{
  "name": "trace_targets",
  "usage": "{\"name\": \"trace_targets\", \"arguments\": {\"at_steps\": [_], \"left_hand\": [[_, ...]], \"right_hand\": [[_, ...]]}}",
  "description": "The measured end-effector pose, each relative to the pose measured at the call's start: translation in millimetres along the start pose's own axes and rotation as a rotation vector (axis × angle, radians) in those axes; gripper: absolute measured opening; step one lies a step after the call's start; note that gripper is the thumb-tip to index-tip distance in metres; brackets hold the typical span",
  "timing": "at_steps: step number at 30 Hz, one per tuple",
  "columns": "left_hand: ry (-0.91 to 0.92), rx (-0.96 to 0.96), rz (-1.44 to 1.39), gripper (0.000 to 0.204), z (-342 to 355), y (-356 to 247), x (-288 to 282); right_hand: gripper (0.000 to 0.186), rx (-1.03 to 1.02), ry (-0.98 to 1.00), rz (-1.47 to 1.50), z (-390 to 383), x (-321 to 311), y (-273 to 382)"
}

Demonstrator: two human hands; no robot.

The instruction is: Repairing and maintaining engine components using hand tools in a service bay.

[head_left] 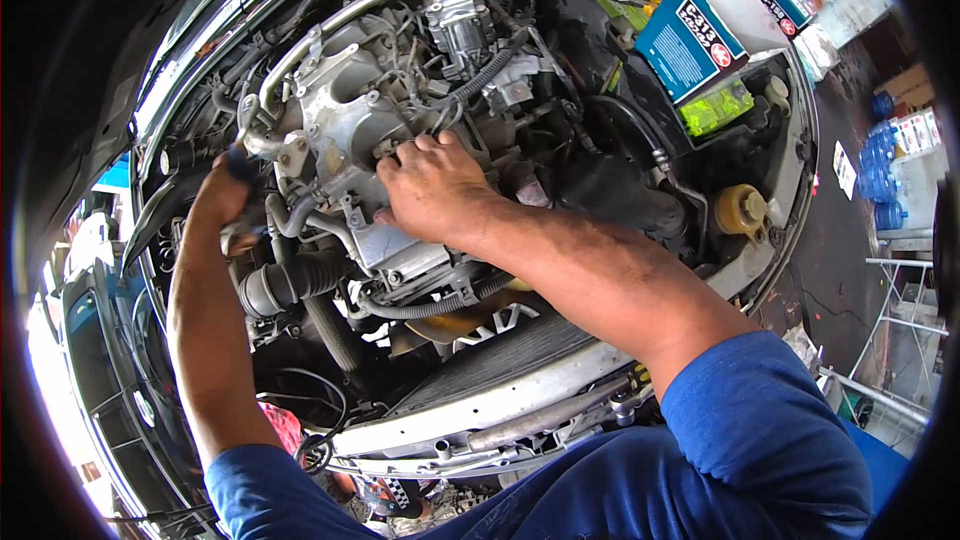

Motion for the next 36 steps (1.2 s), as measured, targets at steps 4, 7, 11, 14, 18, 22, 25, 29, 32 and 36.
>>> {"name": "trace_targets", "arguments": {"at_steps": [4,7,11,14,18,22,25,29,32,36], "left_hand": [[0.001,-0.239,0.430,0.060,14,-31,3],[0.143,-0.219,-0.249,0.058,22,-39,25],[0.256,-0.004,-0.335,0.058,16,-27,29],[0.046,-0.130,0.148,0.065,25,-21,22],[0.248,-0.193,-0.144,0.066,27,-37,42],[0.146,-0.166,0.390,0.072,17,-55,16],[0.106,-0.117,0.186,0.069,19,-19,12],[0.235,-0.203,-0.253,0.067,22,-69,58],[0.164,-0.142,0.167,0.084,20,-18,17],[0.109,-0.171,0.360,0.083,20,-33,28]], "right_hand": [[0.052,0.035,0.039,-0.043,-2,1,-22],[0.052,0.049,0.041,-0.035,0,3,-20],[0.053,0.015,-0.020,-0.037,-1,4,-14],[0.046,0.026,-0.027,-0.055,-1,4,-24],[0.043,0.010,-0.034,-0.038,-1,5,-22],[0.050,0.023,-0.052,-0.094,-7,8,-34],[0.049,-0.011,-0.058,-0.031,0,4,-9],[0.049,0.019,-0.046,-0.069,-2,11,-24],[0.048,-0.003,-0.063,-0.029,0,6,-21],[0.050,0.026,-0.026,-0.076,-3,8,-26]]}}
Point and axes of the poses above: each hand's wrist, its own z-axis towards the middle knuckle, its own x-axis out of the palm, y = z × x, the point moved 5 cm from there along z, towards the middle knuckle, and after that the axes turned 13 degrees about -y, right-handed, at the moved point
